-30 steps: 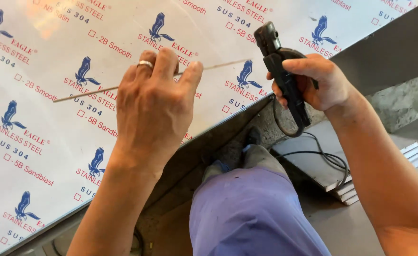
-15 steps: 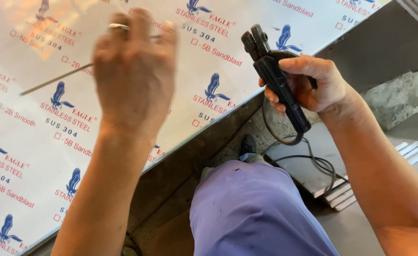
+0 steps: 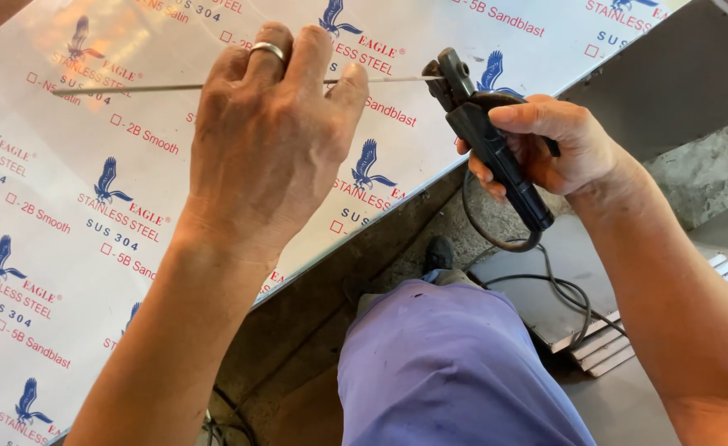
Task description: The person inserts a welding rod into an electrode holder, then strikes an arc and welds along the edge of a stainless steel sheet clamped on a workbench, producing sparks and smoke. They intermittently wipe the area with a blue cloth and finally tap the weld with a hammer.
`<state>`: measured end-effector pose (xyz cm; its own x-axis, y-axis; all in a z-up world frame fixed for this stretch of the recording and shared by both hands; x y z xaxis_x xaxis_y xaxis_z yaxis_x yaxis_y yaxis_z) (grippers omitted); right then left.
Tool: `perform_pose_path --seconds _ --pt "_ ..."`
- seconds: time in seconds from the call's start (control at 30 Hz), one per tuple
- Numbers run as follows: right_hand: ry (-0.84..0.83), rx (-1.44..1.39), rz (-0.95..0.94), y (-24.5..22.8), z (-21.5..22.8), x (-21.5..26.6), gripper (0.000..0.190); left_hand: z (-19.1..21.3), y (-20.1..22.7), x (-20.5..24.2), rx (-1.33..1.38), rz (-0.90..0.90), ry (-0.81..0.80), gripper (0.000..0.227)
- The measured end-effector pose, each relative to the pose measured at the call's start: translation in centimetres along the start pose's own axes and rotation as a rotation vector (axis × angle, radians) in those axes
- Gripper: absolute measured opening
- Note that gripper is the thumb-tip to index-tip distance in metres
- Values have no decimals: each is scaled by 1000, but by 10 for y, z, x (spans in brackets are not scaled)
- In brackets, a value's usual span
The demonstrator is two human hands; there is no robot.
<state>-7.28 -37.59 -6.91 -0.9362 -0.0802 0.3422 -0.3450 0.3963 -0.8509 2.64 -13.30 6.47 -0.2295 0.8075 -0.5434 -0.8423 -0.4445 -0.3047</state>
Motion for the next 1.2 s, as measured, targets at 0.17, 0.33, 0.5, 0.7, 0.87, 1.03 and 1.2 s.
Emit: perform_pose_path --seconds 0.17,0.33,0.5,0.7,0.87,1.03,1.2 --pt "11 26 -18 -2 2 -6 52 -3 -1 -4 -88 -25 -24 10" --pt "-32 38 4 -6 1 -10 51 2 -1 -11 -83 -45 11 17" --pt "13 36 -1 -9 0 -12 49 0 1 -15 -140 -55 -35 13" --pt "6 34 -14 -9 4 -14 46 -1 5 -20 -150 -64 -25 9" --pt "16 17 -32 -9 3 -15 48 -7 9 -19 -151 -60 -114 6" --pt "56 -4 -98 -3 3 -18 51 -5 13 -29 -80 -67 -117 20" --pt "55 -36 -53 5 2 -10 46 -7 25 -44 -85 -76 -213 25"
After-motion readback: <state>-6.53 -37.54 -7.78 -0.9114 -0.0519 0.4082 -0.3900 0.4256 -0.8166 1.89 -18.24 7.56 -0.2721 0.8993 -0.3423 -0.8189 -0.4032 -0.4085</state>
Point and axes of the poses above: each hand's wrist, its own x-axis away from the middle knuckle, its own z-axis out of the back of the hand, y = z × x, the point moved 5 cm from there along -x, towards the middle knuckle, and after that the axes turned 3 degrees about -x, right-handed, at the moved point
